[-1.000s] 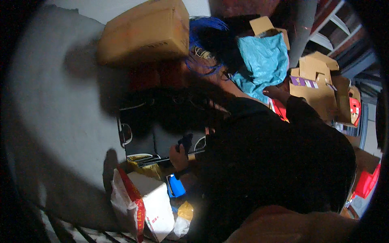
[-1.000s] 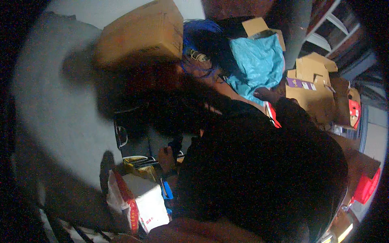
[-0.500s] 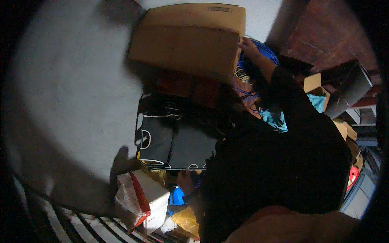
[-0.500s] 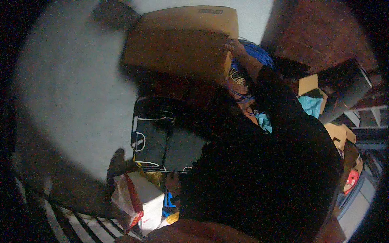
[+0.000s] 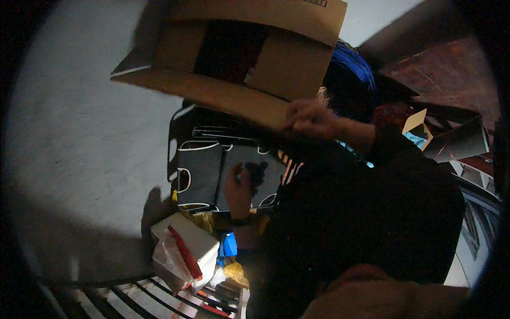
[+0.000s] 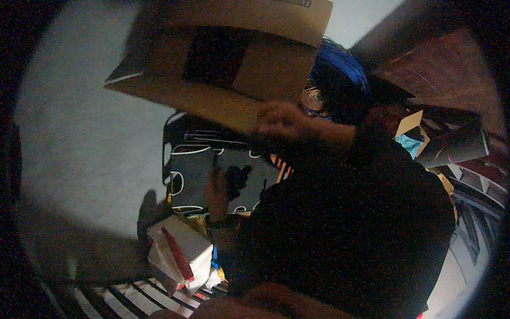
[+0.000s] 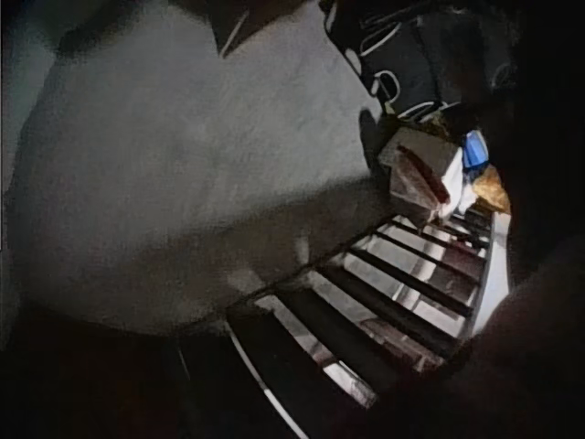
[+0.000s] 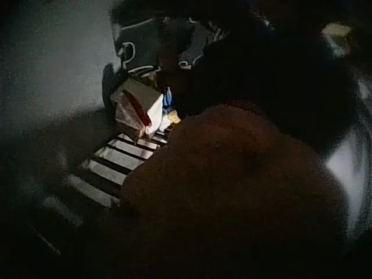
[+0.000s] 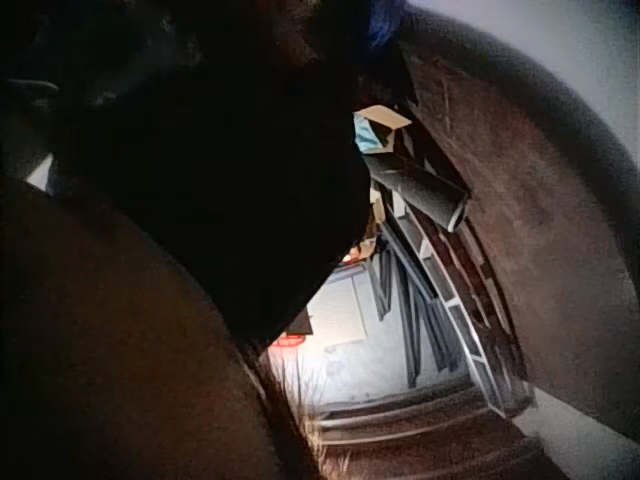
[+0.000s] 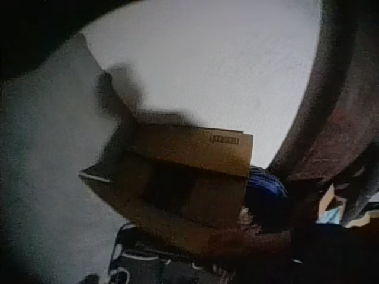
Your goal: The person retrieves a black box from a cardboard box in a cluttered storage area, then walks into a store. They use scissors to open the black box, remove a smaller inner box, and place it on a shelf. The person then picks up another small box and places it on the same shelf.
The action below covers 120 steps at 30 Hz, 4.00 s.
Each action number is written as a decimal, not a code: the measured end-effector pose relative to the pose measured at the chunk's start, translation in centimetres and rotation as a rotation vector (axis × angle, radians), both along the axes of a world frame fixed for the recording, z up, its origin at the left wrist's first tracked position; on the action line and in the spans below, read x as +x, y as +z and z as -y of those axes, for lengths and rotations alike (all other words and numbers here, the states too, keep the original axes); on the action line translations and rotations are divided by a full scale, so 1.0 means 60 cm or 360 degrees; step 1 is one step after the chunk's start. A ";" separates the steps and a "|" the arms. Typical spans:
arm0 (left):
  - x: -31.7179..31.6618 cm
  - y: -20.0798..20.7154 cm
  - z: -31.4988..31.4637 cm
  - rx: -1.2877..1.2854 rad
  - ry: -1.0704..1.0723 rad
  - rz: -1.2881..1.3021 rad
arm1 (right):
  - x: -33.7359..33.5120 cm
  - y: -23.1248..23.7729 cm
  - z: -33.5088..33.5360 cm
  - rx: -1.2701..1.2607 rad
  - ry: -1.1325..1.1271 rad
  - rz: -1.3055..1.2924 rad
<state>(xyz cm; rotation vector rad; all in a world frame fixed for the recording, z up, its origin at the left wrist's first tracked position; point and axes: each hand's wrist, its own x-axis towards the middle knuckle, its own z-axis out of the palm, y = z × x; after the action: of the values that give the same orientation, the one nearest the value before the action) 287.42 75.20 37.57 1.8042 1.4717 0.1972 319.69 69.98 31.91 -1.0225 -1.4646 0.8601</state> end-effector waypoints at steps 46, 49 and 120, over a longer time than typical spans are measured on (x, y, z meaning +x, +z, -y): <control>0.145 -0.070 0.021 -0.0607 0.1010 0.1381 | 0.131 0.081 -0.051 0.0807 -0.0502 0.1325; 0.128 -0.082 0.028 -0.0611 0.0970 0.1483 | 0.122 0.082 -0.052 0.0785 -0.0468 0.1247; 0.066 -0.091 0.071 -0.0882 0.1454 0.0861 | 0.124 -0.624 -0.799 -0.1202 -0.0309 0.1744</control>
<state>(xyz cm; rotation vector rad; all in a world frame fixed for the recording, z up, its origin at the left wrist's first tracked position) 291.36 70.94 32.09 0.4957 1.6182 0.6024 327.12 117.93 -5.51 -2.4210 -1.8764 0.7301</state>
